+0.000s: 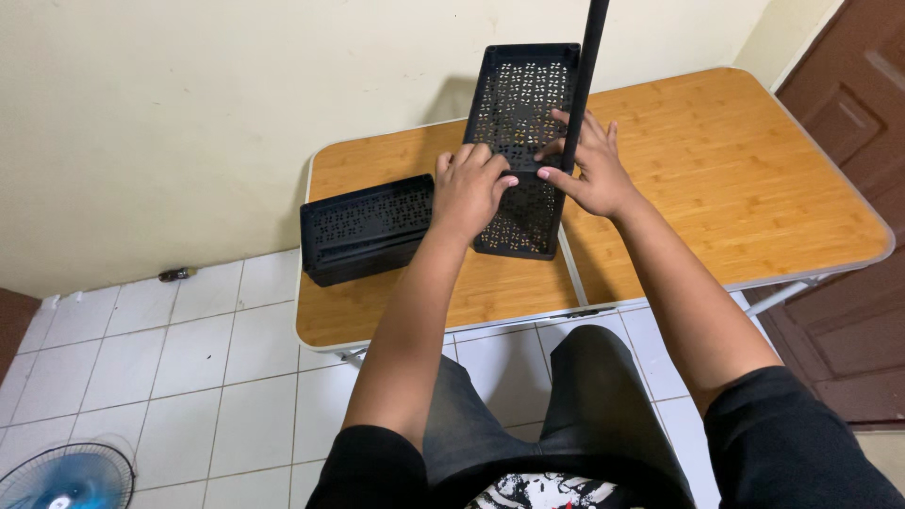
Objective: The person assembles a two-tier black plastic rack by stacking perforated trays and inserting vertical support rods into the tray corners. The person aligns the trays and secures the rods to form a stable structure on a wooden table.
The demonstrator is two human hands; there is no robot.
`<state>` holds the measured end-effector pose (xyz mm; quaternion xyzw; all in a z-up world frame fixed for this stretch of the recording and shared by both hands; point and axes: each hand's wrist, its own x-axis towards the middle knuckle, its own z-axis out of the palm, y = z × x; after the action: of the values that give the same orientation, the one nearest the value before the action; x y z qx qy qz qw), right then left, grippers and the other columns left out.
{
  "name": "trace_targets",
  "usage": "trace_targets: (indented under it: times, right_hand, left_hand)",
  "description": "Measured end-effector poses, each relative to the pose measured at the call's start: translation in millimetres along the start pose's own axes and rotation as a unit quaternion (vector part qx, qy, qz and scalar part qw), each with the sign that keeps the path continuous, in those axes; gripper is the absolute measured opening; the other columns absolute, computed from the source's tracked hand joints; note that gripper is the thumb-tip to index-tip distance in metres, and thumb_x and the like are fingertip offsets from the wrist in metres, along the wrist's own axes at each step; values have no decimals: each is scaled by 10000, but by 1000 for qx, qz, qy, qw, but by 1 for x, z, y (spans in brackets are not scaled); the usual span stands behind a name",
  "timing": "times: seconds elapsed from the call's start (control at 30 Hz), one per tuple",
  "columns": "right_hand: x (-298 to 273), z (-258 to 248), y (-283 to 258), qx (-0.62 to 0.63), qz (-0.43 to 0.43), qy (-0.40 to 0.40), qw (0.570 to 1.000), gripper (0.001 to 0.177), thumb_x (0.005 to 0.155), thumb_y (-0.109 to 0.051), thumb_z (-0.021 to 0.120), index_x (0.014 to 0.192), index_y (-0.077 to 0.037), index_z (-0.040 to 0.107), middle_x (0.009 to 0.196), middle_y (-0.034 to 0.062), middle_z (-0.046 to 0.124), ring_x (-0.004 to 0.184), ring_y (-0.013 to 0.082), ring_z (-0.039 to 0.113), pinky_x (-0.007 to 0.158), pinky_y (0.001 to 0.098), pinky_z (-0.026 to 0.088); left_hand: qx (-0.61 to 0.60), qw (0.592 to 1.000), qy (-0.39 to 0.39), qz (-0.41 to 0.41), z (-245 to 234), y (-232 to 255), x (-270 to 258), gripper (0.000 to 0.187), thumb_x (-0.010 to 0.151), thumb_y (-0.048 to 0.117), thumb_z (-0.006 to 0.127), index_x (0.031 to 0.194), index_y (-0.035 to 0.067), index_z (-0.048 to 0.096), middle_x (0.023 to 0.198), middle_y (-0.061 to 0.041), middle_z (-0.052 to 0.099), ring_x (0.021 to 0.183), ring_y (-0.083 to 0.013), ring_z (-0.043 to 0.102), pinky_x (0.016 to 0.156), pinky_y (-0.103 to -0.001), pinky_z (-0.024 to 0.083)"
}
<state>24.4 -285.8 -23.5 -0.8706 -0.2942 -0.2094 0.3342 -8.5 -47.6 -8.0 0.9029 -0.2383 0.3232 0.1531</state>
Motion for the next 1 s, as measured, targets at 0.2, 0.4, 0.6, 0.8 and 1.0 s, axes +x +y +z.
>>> trace_targets:
  times: [0.2,0.4,0.6,0.8,1.0]
  right_hand:
    - [-1,8,19,164,-6,23,986,300,906,-275,800,1178,-176,720,1707,188,266,1594,382,219,1261,568,228]
    - [2,11,27,224,48,28,973,477,863,-151,823,1309,-109,659,1721,167,265,1616,325,222,1280,469,249]
    - [1,17,29,379,141,30,914,504,889,-24,712,1366,-54,550,1702,80,245,1463,254,452,1142,398,416]
    - [2,31,37,403,102,65,907,480,996,-11,653,1453,-24,508,1721,68,254,1497,225,436,1219,372,410]
    - [0,40,33,373,108,84,918,514,1042,-44,624,1524,-32,447,1707,59,243,1490,198,408,1206,353,387]
  left_hand:
    - [-26,999,18,-27,11,2,0,251,903,412,715,978,173,727,964,-30,618,1026,-248,590,919,-454,405]
    - [-27,998,7,-49,13,6,2,249,887,417,727,977,185,734,947,-20,615,995,-234,593,881,-444,400]
    - [-18,997,5,-68,13,15,5,231,887,402,727,968,186,739,930,-10,611,970,-218,594,863,-437,390]
    - [-14,995,6,-96,13,23,7,226,889,384,728,980,178,741,940,-16,607,974,-221,593,888,-441,398]
    - [-23,993,15,-119,16,26,7,238,869,360,750,1008,167,736,988,-41,619,1030,-254,589,885,-462,412]
